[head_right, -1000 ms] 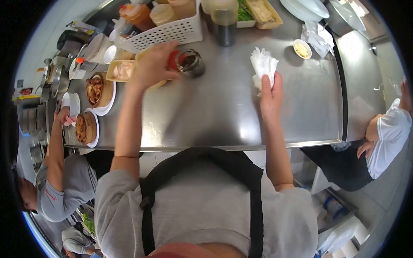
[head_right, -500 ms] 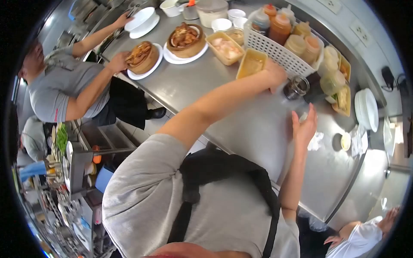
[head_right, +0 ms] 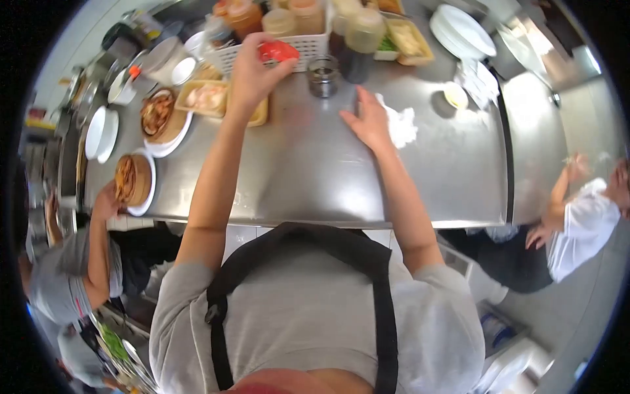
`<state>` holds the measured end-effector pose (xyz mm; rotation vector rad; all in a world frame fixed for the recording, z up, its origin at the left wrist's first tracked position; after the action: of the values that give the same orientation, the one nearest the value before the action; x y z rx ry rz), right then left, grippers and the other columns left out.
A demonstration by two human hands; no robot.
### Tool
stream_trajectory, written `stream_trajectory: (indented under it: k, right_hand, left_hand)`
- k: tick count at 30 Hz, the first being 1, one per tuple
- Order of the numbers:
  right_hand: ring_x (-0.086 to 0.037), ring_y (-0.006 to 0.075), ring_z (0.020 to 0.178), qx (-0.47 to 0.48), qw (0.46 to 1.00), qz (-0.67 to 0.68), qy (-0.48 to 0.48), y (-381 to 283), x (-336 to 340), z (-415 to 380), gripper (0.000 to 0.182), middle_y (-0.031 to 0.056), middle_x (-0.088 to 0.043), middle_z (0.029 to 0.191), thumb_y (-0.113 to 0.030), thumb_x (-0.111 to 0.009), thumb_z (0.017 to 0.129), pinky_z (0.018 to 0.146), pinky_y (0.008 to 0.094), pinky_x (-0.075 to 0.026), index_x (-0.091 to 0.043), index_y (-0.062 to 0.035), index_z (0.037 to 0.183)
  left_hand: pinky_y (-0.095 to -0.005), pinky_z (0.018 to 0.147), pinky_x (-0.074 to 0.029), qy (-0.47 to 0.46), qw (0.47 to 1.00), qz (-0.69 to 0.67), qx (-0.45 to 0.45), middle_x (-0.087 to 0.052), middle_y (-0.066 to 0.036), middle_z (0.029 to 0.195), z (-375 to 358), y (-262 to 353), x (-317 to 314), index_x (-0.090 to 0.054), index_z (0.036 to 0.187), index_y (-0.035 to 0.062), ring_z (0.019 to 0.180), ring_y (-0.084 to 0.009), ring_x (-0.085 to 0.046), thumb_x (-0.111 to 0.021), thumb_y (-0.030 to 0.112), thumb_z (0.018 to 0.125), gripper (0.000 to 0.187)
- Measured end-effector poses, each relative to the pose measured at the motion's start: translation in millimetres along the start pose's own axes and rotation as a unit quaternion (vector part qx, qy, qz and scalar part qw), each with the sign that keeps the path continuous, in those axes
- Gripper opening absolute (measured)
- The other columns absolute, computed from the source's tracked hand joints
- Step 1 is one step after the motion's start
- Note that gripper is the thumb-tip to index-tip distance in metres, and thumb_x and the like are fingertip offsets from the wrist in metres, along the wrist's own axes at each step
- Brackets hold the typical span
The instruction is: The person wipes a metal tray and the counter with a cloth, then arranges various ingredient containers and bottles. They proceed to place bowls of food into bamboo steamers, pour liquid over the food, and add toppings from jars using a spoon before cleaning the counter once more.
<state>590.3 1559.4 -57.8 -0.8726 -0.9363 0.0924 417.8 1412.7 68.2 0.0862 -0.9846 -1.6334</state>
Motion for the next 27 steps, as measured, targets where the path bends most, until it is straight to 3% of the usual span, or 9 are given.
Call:
stream_trajectory:
  k: [1,3,4,6,10,14,18,24,27]
  right_hand:
    - [-0.052,0.0331,0.102,0.015,1.000,-0.012,-0.002,-3,-1,-1,0.062,0.0202,-0.051,0.115,-0.027,-0.068,0.068,0.088,0.0371,-0.041,-0.045,0.0012,0.118]
    - [-0.053,0.0334,0.100,0.028,0.999,-0.027,0.001,-10,0,-1,0.060,0.0198,-0.052,0.113,-0.026,-0.068,0.068,0.086,0.0374,-0.042,-0.047,0.0007,0.117]
    - [-0.053,0.0333,0.099,0.037,0.999,-0.025,0.001,-16,0,-2,0.056,0.0190,-0.053,0.110,-0.024,-0.068,0.068,0.085,0.0375,-0.042,-0.048,0.0002,0.115]
    - [-0.053,0.0332,0.098,0.048,0.999,-0.022,0.003,-23,6,-5,0.053,0.0183,-0.055,0.108,-0.022,-0.068,0.068,0.085,0.0376,-0.042,-0.050,-0.0004,0.113]
    - [-0.053,0.0312,0.093,0.114,0.991,-0.060,0.023,-35,25,-9,0.035,0.0149,-0.056,0.102,-0.019,-0.067,0.069,0.082,0.0397,-0.042,-0.059,-0.0044,0.100]
    - [-0.052,0.0288,0.085,0.153,0.965,-0.212,0.019,-47,66,-30,0.027,0.0115,-0.055,0.094,-0.019,-0.068,0.069,0.077,0.0404,-0.041,-0.064,-0.0079,0.093]
    - [-0.050,0.0272,0.082,0.152,0.973,-0.142,-0.101,-10,46,-48,0.031,0.0109,-0.050,0.089,-0.016,-0.067,0.070,0.074,0.0379,-0.042,-0.063,-0.0074,0.100]
    - [-0.051,0.0302,0.085,0.026,0.978,-0.207,0.006,15,45,-20,0.038,0.0165,-0.049,0.095,-0.017,-0.065,0.074,0.075,0.0366,-0.042,-0.057,-0.0050,0.109]
    - [-0.050,0.0321,0.089,0.061,0.978,-0.200,-0.020,-4,23,-21,0.039,0.0177,-0.049,0.098,-0.017,-0.064,0.074,0.076,0.0383,-0.043,-0.056,-0.0048,0.110]
  left_hand:
    - [-0.0316,0.076,-0.046,-0.012,1.000,-0.010,-0.007,-0.057,-0.012,0.093,-4,6,-14,-0.049,0.092,0.0028,0.088,-0.0200,-0.057,-0.074,0.011,0.063,0.039]
    - [-0.0345,0.081,-0.044,0.030,0.935,-0.335,0.117,-0.056,-0.013,0.098,-16,-19,-34,-0.048,0.085,0.0029,0.089,-0.0290,-0.055,-0.078,0.011,0.057,0.042]
    - [-0.0345,0.081,-0.044,0.024,0.934,-0.339,0.113,-0.056,-0.013,0.098,-21,-25,-47,-0.048,0.085,0.0029,0.089,-0.0290,-0.055,-0.078,0.011,0.057,0.042]
    - [-0.0306,0.076,-0.046,0.055,0.982,-0.183,0.012,-0.056,-0.011,0.101,-24,-11,-55,-0.049,0.093,0.0037,0.090,-0.0176,-0.057,-0.079,0.017,0.063,0.044]
    - [-0.0368,0.083,-0.043,0.003,1.000,0.022,-0.012,-0.055,-0.013,0.107,-30,0,-80,-0.058,0.095,0.0068,0.096,-0.0281,-0.053,-0.078,0.019,0.060,0.042]
    - [-0.0376,0.084,-0.043,0.003,0.995,0.045,-0.085,-0.056,-0.014,0.104,-32,0,-84,-0.059,0.096,0.0064,0.097,-0.0302,-0.052,-0.079,0.024,0.058,0.047]
    - [-0.0367,0.078,-0.045,0.036,0.998,-0.023,0.037,-0.056,-0.014,0.099,-31,-16,-69,-0.057,0.092,0.0033,0.092,-0.0310,-0.054,-0.079,0.023,0.058,0.045]
    - [-0.0371,0.076,-0.045,0.022,0.998,-0.028,0.056,-0.053,-0.013,0.098,-36,-14,-65,-0.051,0.094,0.0042,0.089,-0.0315,-0.053,-0.078,0.019,0.059,0.046]
    - [-0.0373,0.078,-0.045,0.025,0.998,-0.021,0.057,-0.053,-0.014,0.098,-36,-13,-64,-0.051,0.094,0.0046,0.089,-0.0319,-0.053,-0.078,0.018,0.059,0.047]
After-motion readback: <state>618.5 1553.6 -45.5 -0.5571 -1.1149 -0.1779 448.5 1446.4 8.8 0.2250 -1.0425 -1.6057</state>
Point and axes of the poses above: each hand's wrist, its own z-axis towards the middle knuckle, its own x-axis out of the back of the hand, y = z × x, the point moved 9 cm from there along z, towards the middle knuckle
